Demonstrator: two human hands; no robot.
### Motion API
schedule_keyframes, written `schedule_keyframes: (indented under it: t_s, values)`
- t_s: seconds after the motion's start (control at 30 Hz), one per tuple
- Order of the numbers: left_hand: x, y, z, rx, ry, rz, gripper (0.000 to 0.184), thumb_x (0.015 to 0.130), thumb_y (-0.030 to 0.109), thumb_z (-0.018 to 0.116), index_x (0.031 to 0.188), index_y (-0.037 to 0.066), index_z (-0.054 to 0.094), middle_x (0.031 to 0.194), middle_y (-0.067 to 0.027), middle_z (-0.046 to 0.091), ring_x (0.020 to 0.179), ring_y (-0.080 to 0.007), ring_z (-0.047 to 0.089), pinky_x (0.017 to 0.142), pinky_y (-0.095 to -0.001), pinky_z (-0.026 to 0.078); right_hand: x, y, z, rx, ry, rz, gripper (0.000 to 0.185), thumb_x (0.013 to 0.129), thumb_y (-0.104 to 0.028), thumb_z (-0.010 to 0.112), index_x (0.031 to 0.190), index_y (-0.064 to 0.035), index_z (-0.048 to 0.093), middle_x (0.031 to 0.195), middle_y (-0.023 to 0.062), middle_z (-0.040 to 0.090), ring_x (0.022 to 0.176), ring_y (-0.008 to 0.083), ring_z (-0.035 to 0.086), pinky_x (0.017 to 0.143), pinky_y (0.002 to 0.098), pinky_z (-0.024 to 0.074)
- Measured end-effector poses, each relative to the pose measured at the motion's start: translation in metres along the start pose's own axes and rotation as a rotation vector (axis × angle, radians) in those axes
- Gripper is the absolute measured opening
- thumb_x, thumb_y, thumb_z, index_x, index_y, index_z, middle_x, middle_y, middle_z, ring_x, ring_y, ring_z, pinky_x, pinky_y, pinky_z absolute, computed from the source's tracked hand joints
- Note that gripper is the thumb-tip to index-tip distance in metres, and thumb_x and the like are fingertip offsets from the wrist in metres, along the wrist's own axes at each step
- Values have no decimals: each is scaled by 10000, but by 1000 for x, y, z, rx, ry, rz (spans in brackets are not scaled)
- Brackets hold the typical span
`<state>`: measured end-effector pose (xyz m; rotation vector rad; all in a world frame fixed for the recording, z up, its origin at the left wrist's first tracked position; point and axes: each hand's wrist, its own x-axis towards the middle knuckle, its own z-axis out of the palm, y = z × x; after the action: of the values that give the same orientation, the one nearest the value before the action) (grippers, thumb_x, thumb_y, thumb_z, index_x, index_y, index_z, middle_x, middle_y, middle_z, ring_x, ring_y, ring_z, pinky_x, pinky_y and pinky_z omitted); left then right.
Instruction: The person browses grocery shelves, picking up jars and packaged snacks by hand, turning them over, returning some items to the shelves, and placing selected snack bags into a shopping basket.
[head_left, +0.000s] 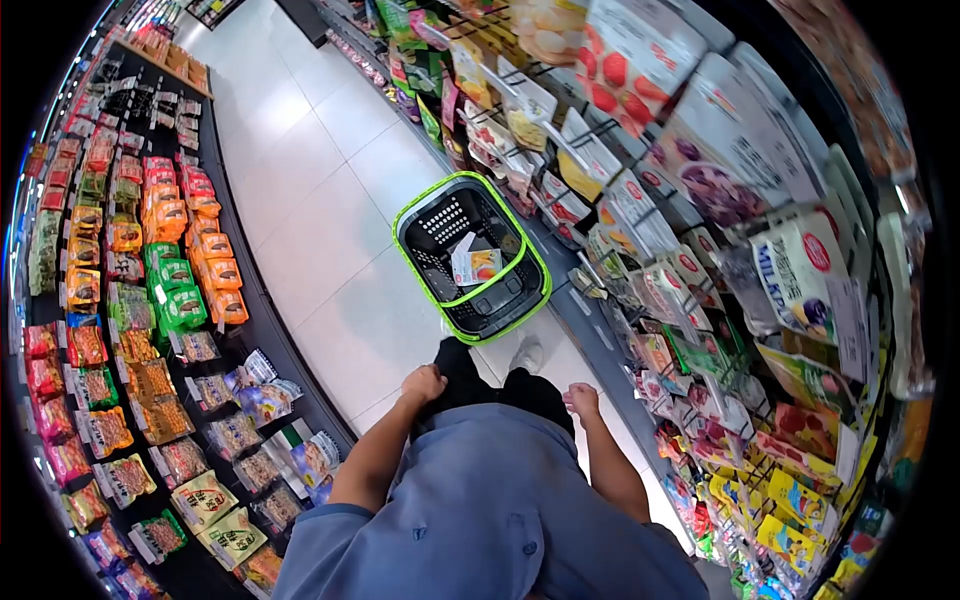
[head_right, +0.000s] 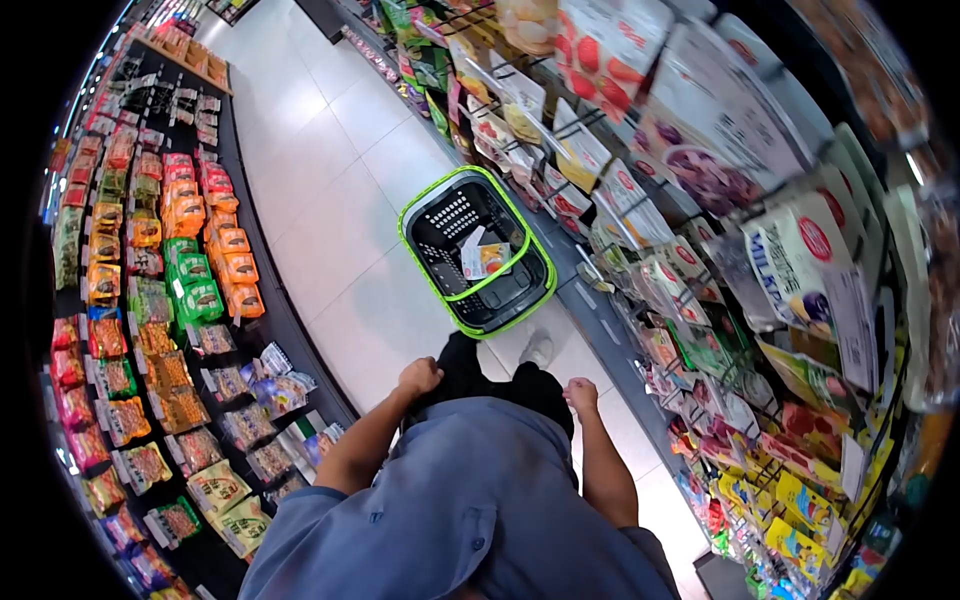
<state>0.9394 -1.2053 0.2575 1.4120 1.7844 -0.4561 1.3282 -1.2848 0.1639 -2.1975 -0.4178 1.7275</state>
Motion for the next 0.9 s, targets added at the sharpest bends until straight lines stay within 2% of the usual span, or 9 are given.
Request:
schedule_keyframes:
  t_s: [0.23,0.33,0.4,0.5,0.63,0.7,0.77,0.83,0.9]
  values:
    - [42,-44,-34,50,91,71,300,818,336,586,937,69,655,1047,-173,660,1006,-343,636,884,-437,504,10,-22,45,-62,74,62,220,938,-201,518,1065,-51,617,900,101,688,776,185,674,635,314,538]
    - [91,-64,-79,87,-38,137,341,843,310,553,1067,62,620,1088,-156,635,1055,-317,620,899,-433,501,12,-49,79,-60,107,115,235,950,-216,511,1071,-42,611,897,113,688,744,193,673,617,311,540]
    - [119,-86,-88,116,-79,294,323,818,348,592,991,78,633,1057,-152,633,1046,-324,610,880,-436,503,13,-72,113,-90,88,133,225,955,-192,503,1077,-36,609,898,118,691,730,186,672,609,293,544]
    - [170,-110,-86,226,-142,452,386,817,390,601,1034,72,628,1095,-132,611,1090,-298,579,898,-417,480,26,-122,181,-108,26,126,223,952,-162,511,1100,-25,607,908,115,694,744,176,673,631,283,543]
    - [222,-118,-77,281,-283,643,514,793,476,609,1112,72,617,1113,-124,598,1106,-278,555,929,-397,441,72,-190,276,-35,-108,-125,263,931,-144,567,1148,0,600,926,104,690,780,169,674,688,262,528]
    - [241,-121,-62,268,-335,885,585,765,544,602,1103,69,639,1071,-125,606,1084,-276,552,948,-392,417,104,-225,318,17,-185,-215,265,937,-143,556,1154,5,597,957,103,686,807,169,673,709,266,529]
    - [262,-130,-31,162,-299,1024,614,714,597,594,971,47,689,1000,-125,626,1062,-277,563,943,-391,417,154,-245,348,-150,-219,-257,265,955,-145,527,1162,7,590,985,106,684,830,168,671,719,268,529]
    - [277,-134,-15,56,-382,1161,585,706,585,589,897,42,692,920,-125,638,991,-276,590,919,-382,426,209,-249,368,-71,-228,-234,264,964,-155,510,1167,-4,585,985,110,687,839,168,675,716,269,532]
    - [290,-128,-28,115,-530,1144,587,729,588,574,917,44,691,922,-114,649,987,-266,599,932,-377,423,267,-244,383,14,-183,-86,266,969,-187,507,1162,-21,585,1004,125,685,856,190,680,725,290,540]
